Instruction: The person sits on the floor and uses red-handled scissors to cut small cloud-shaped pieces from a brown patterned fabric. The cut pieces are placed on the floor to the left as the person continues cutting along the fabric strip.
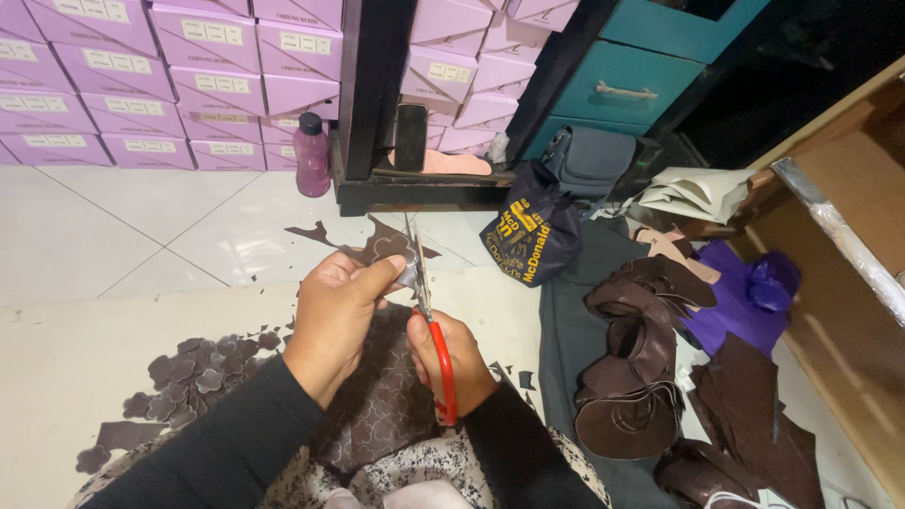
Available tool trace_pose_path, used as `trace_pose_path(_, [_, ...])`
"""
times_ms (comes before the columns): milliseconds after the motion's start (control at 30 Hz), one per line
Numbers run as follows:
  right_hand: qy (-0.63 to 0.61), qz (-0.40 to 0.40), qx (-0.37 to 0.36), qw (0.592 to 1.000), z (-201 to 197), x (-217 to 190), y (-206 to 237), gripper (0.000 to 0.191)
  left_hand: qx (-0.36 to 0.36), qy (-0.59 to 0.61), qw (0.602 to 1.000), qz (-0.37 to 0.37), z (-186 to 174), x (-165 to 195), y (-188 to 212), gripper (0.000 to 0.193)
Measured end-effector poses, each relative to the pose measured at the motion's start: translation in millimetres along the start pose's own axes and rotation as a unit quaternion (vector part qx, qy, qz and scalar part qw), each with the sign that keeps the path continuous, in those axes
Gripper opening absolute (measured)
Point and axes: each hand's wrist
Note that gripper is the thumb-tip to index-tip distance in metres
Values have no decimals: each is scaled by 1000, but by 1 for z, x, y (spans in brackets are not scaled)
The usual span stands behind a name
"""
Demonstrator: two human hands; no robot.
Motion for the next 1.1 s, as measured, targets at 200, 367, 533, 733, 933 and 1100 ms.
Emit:
trace_pose_path(200, [-16,12,-4,1000,-1,-4,1,40,-16,1,1000,17,-1,4,-1,17])
trace_pose_path(367, [12,18,-18,1000,-6,-6,0,43,-26,7,999,17,-5,5,-1,12])
trace_pose_path(533, [45,17,-34,998,-11,-8,1,46,-35,26,999,24,-6,5,-2,9])
trace_pose_path(733, [58,27,-25,998,-11,-10,2,45,-30,12,999,29,-7,7,-2,12])
trace_pose_path(933, [49,41,-15,998,-12,-9,2,43,-54,40,997,41,-7,14,1,10])
trace_pose_path(1100, [59,36,-16,997,-13,-7,2,44,-50,12,998,47,-10,13,-2,7])
Point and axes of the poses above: each hand's wrist, its own y-axis away from the middle knuckle, its own z-axis out of the palm, x = y × z, and after that the axes turned 9 degrees about -y, right-handed
